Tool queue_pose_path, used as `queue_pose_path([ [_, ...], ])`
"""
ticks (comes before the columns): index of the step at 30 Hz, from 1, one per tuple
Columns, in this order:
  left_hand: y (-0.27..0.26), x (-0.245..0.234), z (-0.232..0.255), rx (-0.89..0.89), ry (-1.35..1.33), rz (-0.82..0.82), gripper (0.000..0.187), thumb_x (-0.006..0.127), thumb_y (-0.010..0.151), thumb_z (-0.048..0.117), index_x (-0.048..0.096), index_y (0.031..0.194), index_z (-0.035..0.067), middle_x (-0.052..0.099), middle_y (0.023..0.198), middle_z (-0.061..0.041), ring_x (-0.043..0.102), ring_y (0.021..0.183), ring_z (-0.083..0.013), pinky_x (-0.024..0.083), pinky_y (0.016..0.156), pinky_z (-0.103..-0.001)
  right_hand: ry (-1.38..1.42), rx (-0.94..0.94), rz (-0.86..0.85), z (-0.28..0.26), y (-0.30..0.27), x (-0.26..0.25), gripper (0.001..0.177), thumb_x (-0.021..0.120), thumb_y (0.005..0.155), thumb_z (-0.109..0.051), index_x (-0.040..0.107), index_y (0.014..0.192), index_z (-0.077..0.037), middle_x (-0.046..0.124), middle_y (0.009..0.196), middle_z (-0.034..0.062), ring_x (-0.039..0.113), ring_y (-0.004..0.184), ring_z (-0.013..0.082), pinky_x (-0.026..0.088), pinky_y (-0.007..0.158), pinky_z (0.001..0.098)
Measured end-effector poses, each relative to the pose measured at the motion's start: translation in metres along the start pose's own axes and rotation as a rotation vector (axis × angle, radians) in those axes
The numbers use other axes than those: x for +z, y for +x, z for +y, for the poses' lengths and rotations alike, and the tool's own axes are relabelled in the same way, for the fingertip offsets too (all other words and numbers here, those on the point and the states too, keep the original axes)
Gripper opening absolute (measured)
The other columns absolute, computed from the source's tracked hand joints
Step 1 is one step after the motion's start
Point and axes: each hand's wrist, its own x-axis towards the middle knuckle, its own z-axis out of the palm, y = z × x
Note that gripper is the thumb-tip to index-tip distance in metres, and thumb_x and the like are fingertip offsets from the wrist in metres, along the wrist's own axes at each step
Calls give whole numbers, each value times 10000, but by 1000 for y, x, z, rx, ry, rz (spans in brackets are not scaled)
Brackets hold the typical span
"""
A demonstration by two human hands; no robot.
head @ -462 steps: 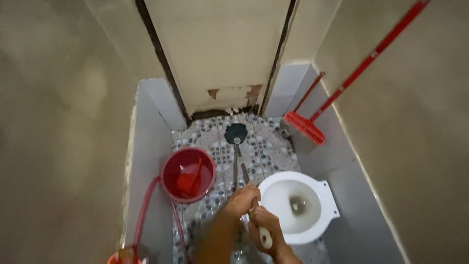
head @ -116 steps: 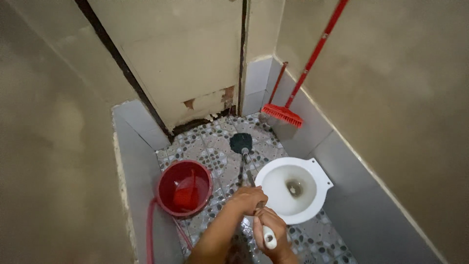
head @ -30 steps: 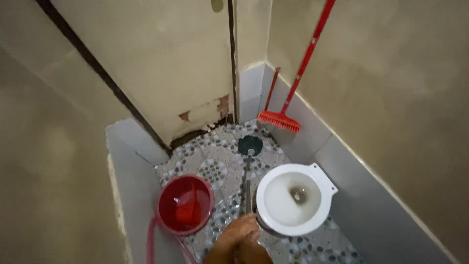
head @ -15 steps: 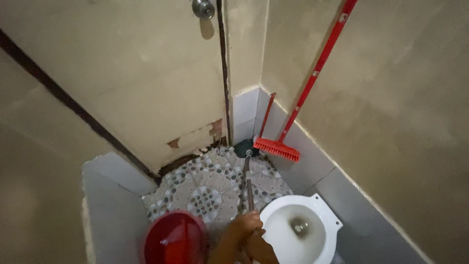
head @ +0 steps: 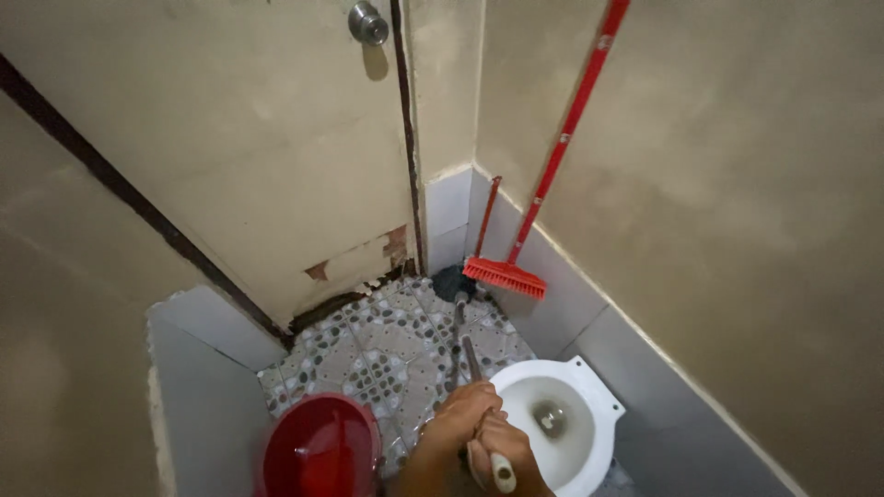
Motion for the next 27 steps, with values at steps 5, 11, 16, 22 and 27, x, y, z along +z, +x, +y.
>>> queue_pose_path([
  [5,22,81,-120,-263,242,-318,117,707,805,109,752,913,112,721,1085,-148,680,1047,-302,532,907,-412,-69,122,-4,11,12,-32,130,632,849,3,595,725,17,625,708,146,626,652,269,486,626,372],
  [11,-6,113,-77,-277,497,-430,132,764,732,148,768,863,132,744,981,-174,709,927,-375,564,828,-456,-86,159,72,-47,-13,-58,159,618,868,-73,624,740,20,672,701,140,662,640,247,497,610,360],
  [16,-31,111,-13,-400,356,-381,160,776,752,251,766,895,181,756,935,-135,739,881,-343,568,837,-444,-23,269,55,-90,-27,-78,202,630,840,-111,635,662,-16,675,605,99,646,515,196,516,515,332],
  [22,-59,121,-23,-430,467,-363,201,801,759,253,751,892,110,735,957,-182,714,891,-368,575,814,-461,95,245,2,-108,-39,-67,262,617,879,-127,598,651,2,641,598,95,607,519,173,485,500,351],
  [27,-100,135,-46,-511,248,-242,53,691,869,178,717,833,149,738,880,-104,755,850,-233,636,741,-390,26,285,50,-74,-74,-40,291,614,835,-123,569,561,-38,607,508,86,559,429,166,462,398,333],
])
